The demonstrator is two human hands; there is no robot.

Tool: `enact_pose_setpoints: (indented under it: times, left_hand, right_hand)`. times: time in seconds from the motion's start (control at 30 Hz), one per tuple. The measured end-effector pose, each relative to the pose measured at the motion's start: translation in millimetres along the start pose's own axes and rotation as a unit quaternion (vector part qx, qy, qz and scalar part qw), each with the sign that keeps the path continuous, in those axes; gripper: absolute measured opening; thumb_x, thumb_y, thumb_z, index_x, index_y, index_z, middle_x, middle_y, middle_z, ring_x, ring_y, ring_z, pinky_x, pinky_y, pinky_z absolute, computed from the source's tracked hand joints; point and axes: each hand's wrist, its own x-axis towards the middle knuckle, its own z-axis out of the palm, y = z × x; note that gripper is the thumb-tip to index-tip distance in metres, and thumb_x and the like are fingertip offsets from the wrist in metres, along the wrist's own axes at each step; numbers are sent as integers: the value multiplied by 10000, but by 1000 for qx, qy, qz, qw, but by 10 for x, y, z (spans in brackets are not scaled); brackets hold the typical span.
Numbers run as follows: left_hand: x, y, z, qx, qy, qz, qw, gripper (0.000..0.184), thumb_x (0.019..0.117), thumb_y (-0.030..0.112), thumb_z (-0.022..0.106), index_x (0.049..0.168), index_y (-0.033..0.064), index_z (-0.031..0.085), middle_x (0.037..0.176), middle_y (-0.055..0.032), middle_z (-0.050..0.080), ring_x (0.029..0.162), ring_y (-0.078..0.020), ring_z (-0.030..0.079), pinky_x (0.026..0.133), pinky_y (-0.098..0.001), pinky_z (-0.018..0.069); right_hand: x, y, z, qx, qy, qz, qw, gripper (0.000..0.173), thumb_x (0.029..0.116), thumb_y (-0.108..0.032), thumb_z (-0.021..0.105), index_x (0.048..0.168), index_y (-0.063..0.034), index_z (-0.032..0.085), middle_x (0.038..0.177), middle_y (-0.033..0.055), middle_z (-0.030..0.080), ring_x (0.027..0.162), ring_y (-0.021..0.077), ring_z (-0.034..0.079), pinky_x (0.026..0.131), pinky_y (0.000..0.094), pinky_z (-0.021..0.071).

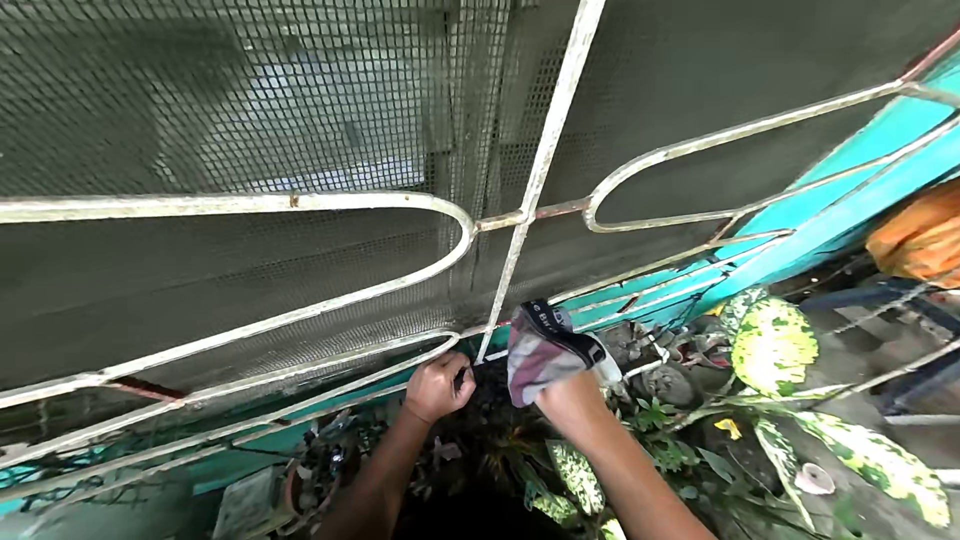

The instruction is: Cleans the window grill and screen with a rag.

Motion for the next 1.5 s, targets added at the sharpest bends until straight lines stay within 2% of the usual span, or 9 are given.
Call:
enact_pose_setpoints:
  times: [0.2,0.33,0.57,0.77,0.9,1.1,1.27,1.37,1.5]
  left_hand:
    - [0,-11,9,2,2,0,1000,256,888,225,548,810,47,714,734,-90,711,682,-226,714,637,-364,596]
    - [2,-7,0,8,4,-3,1000,260,889,231,544,805,52,713,732,-86,709,687,-223,713,636,-356,594]
    - [8,6,14,21,6,1,1000,269,889,236,540,815,54,723,733,-85,712,674,-219,708,624,-353,589]
    - [-3,3,18,21,4,3,1000,273,894,238,540,818,56,728,743,-84,722,692,-220,715,653,-352,595]
    - [-11,4,6,21,-4,-6,1000,276,893,233,539,824,46,731,760,-96,730,707,-238,727,645,-373,602]
    - [-10,-2,7,25,7,2,1000,274,895,238,538,828,52,728,741,-86,721,693,-224,715,649,-352,596]
    - [-14,4,17,32,13,8,999,273,896,238,538,822,52,723,736,-83,717,695,-223,714,657,-342,594]
    - [-17,-7,30,31,22,8,999,268,895,243,540,813,59,718,727,-78,711,683,-211,706,644,-336,588]
    - [-34,-17,21,-5,44,8,999,287,920,247,529,816,51,711,715,-84,699,656,-197,684,631,-318,575]
  right_hand:
    - [269,-65,1,-2,-34,6,999,186,927,-76,616,983,62,728,941,251,737,891,429,740,755,578,587]
    - [-56,79,138,21,34,3,999,162,860,-91,688,932,45,740,905,224,745,873,393,750,750,560,604]
    - [-404,469,235,115,78,158,978,305,853,-110,709,1064,109,706,1017,272,727,994,408,718,904,578,553]
    - [164,215,362,60,139,98,984,266,828,-141,755,972,81,726,932,245,743,894,402,744,787,570,594]
    - [181,466,377,-51,137,65,987,222,828,-145,716,890,67,736,807,246,733,738,432,740,625,581,574]
    - [233,1519,178,-110,57,155,980,226,893,-138,712,1011,53,737,948,296,732,857,520,717,702,694,533]
    - [306,1493,59,-96,19,297,950,288,973,-137,631,1144,89,684,1073,349,697,1018,560,674,836,721,490]
    - [131,1112,300,-7,70,237,969,321,903,-129,690,1104,121,692,1024,318,718,988,482,711,873,644,536]
    - [-308,479,710,257,197,116,939,558,791,-154,801,1196,162,584,1104,179,723,1090,115,698,1002,281,554]
